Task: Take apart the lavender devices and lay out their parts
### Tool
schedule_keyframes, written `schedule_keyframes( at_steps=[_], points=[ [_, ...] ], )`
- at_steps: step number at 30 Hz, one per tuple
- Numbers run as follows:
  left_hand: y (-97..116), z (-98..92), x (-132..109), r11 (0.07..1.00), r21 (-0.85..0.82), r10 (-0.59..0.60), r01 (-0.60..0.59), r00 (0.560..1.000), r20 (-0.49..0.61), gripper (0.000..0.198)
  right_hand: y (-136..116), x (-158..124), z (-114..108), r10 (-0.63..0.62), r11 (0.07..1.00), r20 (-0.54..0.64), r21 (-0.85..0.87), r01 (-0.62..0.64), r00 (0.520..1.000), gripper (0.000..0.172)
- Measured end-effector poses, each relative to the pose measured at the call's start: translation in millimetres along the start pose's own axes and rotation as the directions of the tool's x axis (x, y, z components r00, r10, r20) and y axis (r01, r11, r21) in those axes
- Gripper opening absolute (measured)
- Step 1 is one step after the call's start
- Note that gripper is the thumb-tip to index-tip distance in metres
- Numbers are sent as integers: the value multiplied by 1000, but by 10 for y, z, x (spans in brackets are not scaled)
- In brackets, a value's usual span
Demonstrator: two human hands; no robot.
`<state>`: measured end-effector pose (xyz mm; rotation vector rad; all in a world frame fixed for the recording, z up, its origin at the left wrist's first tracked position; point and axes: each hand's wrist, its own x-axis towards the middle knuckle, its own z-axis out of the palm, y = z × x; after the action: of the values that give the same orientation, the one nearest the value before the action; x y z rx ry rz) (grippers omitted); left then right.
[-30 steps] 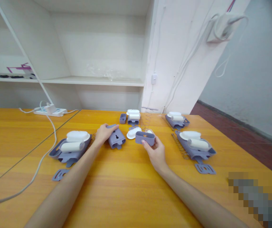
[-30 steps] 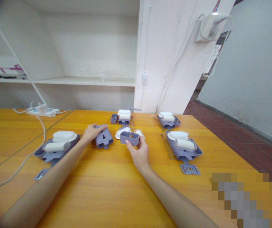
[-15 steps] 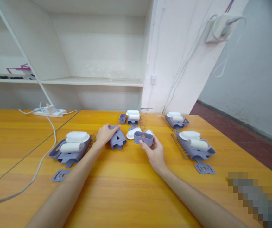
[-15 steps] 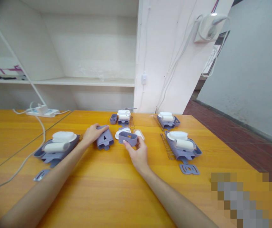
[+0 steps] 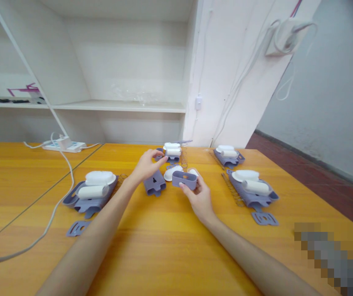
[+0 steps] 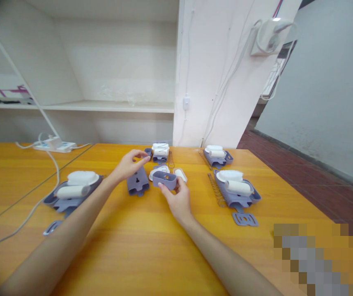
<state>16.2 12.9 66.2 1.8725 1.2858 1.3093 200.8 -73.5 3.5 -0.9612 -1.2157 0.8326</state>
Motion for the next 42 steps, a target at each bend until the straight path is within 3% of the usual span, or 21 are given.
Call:
schedule_keyframes(
  at_steps=[3, 7, 11, 19, 25, 31, 35, 37, 42],
  points=[
    [270, 74, -57, 966, -256, 45, 45, 941, 335, 28, 10, 8, 0, -5, 1000, 6, 0, 5, 1000, 47],
    [407, 223, -154, 946, -325, 160, -11, 886, 435, 24, 46, 29, 0, -18, 1000, 15, 1, 18, 1000, 42],
    [350, 366, -170, 907, -383, 52, 176, 855, 516, 18, 104, 49, -13, -10, 999, 24, -37, 11, 1000, 39],
    [198, 587, -206, 872, -437, -67, 221, 938, 340, 18, 123, 76, -36, 62, 997, 17, -45, -61, 998, 38],
    [147, 661, -214, 780, -534, -180, 327, 934, 310, 29, 123, 113, -37, 73, 996, 27, -46, -71, 997, 39],
    [208, 708, -234, 755, -530, -264, 386, 919, 293, 24, 163, 126, -64, 34, 988, 0, -151, -34, 999, 37],
    [196, 557, -114, 709, -619, -328, 339, 935, 136, 26, 134, 50, -71, 58, 948, 53, -315, -39, 997, 31],
    [183, 411, -37, 790, -550, -280, 272, 957, 71, 28, 109, 17, -64, 75, 924, 85, -382, -37, 994, 30],
    [192, 113, 49, 905, -373, -187, 207, 978, 88, 37, 92, 13, -42, 62, 862, 98, -507, -3, 993, 28]
  ],
)
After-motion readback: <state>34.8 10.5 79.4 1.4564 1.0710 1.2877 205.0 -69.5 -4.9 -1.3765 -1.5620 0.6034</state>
